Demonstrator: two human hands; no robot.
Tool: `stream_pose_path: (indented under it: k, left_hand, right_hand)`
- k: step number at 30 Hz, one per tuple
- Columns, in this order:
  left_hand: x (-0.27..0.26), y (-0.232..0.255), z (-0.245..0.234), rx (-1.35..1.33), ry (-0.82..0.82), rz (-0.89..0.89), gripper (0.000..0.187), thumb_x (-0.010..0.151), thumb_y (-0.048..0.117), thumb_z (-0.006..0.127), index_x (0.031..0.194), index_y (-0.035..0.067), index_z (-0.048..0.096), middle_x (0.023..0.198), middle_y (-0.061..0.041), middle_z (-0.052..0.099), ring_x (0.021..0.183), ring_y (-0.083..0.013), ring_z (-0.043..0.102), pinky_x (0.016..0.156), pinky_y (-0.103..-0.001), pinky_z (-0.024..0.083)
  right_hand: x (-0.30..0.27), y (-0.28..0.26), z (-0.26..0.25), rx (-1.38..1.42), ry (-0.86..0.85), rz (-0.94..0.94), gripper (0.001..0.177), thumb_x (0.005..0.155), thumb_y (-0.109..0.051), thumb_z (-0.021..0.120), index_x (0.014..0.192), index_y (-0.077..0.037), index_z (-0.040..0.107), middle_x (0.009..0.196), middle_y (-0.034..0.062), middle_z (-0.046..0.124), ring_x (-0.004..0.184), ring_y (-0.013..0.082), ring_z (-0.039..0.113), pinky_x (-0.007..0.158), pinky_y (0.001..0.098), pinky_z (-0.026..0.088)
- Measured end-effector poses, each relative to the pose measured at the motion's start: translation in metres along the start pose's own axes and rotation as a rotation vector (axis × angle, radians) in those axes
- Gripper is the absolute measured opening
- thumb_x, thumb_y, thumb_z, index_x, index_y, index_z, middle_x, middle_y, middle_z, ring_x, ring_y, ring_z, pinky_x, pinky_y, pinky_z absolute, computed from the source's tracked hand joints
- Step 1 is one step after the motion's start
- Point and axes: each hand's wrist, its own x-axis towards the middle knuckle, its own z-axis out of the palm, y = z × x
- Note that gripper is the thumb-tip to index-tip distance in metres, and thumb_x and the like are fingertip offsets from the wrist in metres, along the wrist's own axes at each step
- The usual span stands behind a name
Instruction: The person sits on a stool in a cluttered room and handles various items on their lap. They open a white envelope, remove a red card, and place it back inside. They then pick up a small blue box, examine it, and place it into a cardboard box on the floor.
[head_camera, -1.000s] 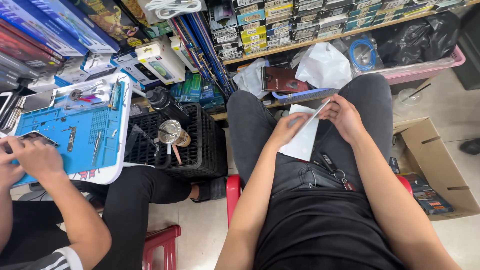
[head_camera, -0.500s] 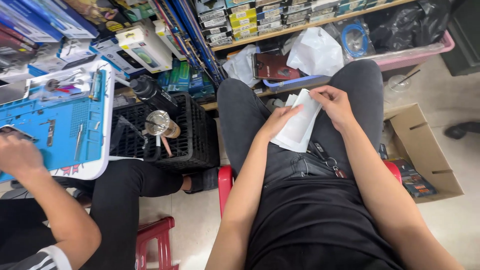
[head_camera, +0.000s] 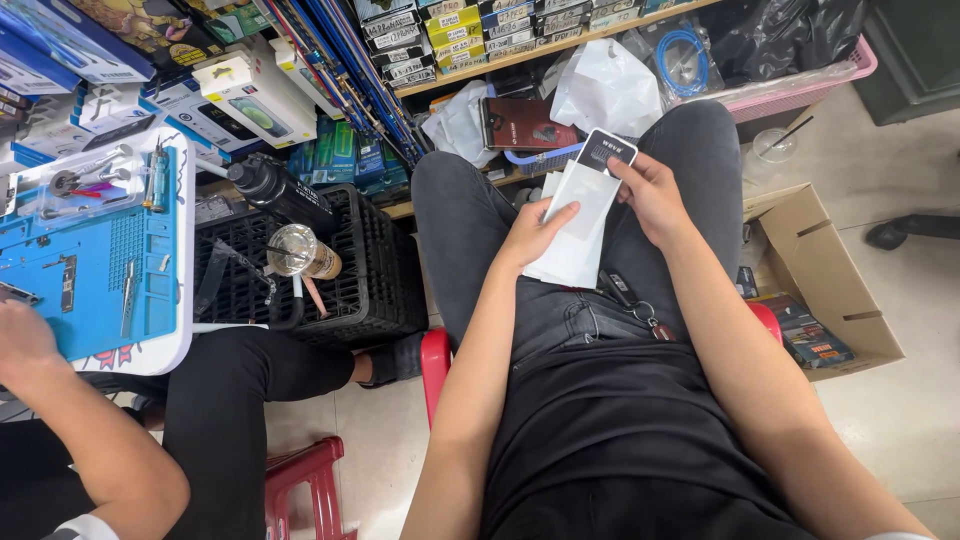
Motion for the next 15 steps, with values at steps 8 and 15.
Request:
stream_pose_path:
  k: [8, 15]
  left_hand:
    - [-0.003, 0.005, 0.003, -0.024, 0.004, -0.037, 0.027, 0.095, 0.038, 0.074, 0.091, 0.012, 0.077, 0.079, -0.002, 0.073, 0.075, -0.0111, 0.064, 0.075, -0.029, 0.051]
    - [0.009, -0.014, -0.002, -0.054, 0.070, -0.077, 0.029, 0.093, 0.041, 0.076, 0.088, 0.012, 0.076, 0.076, -0.003, 0.072, 0.073, -0.0129, 0.066, 0.071, -0.028, 0.051]
  right_hand:
    - [0.013, 0.017, -0.012, 0.150, 0.062, 0.009, 0.020, 0.106, -0.027, 0.065, 0.113, -0.008, 0.070, 0.074, -0.0044, 0.057, 0.064, 0.0047, 0.057, 0.067, 0.0212, 0.054]
    - [0.006, -0.003, -0.019, 0.493, 0.115, -0.024, 0.021, 0.110, -0.030, 0.056, 0.118, -0.012, 0.063, 0.078, -0.0070, 0.049, 0.068, 0.0053, 0.051, 0.071, 0.0213, 0.049]
